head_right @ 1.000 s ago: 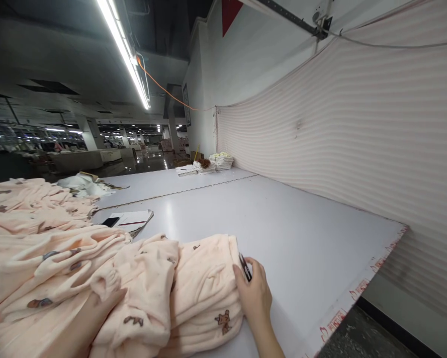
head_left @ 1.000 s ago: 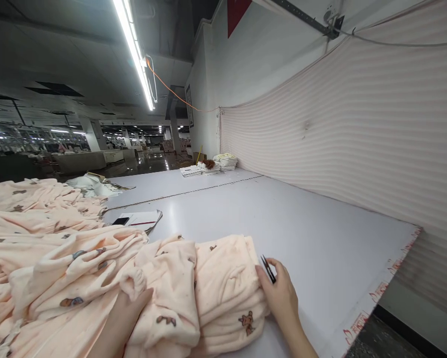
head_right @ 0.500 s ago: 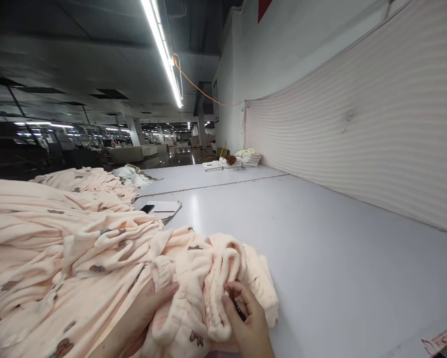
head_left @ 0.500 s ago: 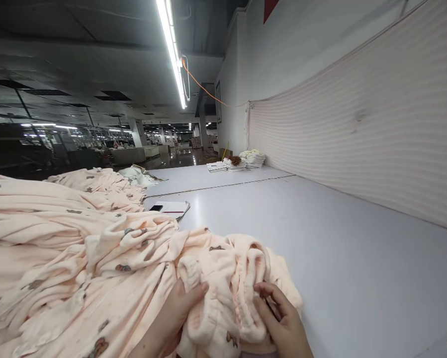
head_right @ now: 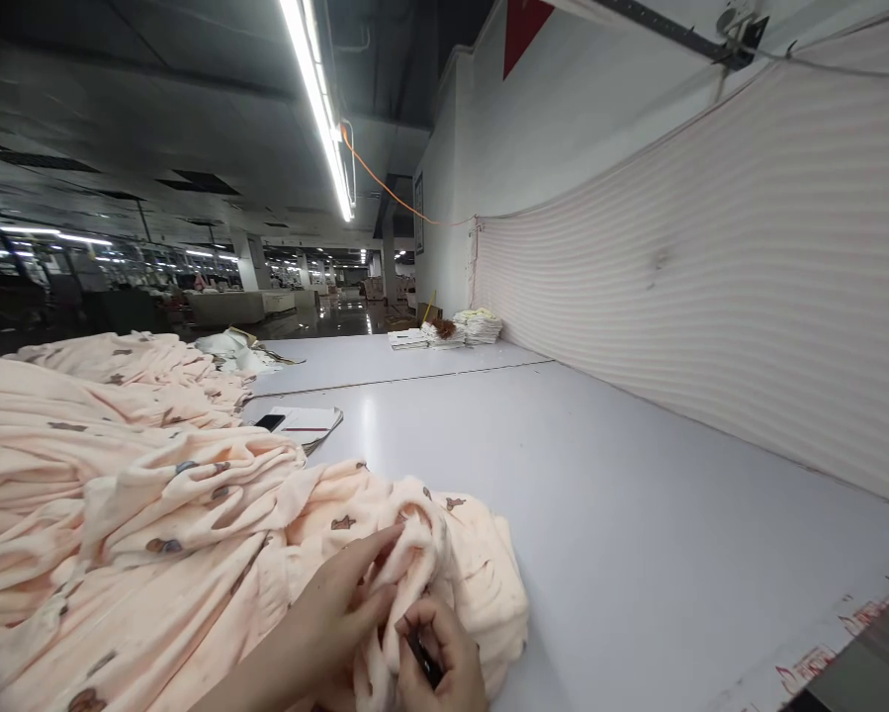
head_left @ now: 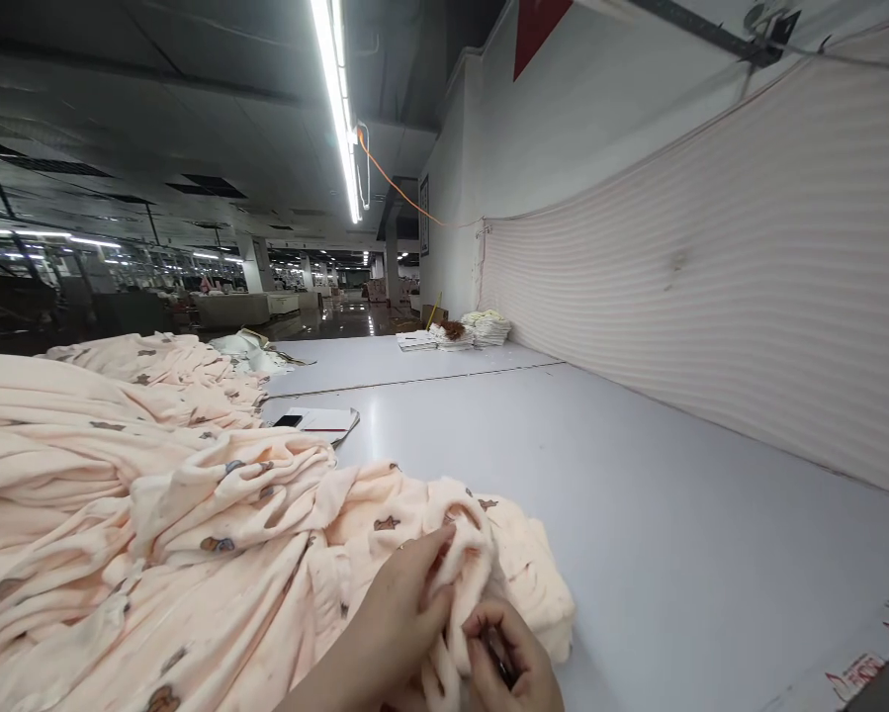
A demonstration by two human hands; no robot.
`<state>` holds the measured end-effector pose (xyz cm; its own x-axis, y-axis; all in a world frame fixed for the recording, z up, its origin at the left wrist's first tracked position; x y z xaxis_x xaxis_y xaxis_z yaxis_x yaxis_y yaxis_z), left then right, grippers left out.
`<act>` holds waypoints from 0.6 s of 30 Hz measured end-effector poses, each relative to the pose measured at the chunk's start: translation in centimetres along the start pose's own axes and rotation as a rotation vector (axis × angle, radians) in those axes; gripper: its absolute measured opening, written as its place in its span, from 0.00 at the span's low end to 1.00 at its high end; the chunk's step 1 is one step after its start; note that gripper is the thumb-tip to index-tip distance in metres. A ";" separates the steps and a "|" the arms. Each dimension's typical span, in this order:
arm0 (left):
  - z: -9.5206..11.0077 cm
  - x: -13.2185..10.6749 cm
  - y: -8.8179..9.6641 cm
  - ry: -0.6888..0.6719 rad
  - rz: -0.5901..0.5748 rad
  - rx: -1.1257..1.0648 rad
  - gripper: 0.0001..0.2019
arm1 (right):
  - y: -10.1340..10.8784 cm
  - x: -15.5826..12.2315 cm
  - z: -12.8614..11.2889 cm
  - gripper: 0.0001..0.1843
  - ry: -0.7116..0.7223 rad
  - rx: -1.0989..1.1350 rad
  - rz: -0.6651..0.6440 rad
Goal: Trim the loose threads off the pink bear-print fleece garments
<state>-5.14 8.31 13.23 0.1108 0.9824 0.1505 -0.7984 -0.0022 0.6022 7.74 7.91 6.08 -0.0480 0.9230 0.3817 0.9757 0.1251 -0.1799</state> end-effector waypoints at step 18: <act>-1.7 -1.5 -1.7 0.250 -0.233 -0.931 0.10 | -0.2 1.4 -6.5 0.13 0.341 -0.826 -0.130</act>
<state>-4.91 7.19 10.68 0.2819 0.9509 -0.1275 -0.9309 0.2389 -0.2765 8.92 6.78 12.56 -0.2305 0.7458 0.6251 0.8159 -0.2019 0.5418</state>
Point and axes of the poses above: each hand's wrist, its own x-axis towards the middle knuckle, its own y-axis out of the back of the hand, z = x × y, the point moved 7 cm from there along x, towards the middle knuckle, and after that the axes turned 5 degrees about x, right-handed, at the moved point
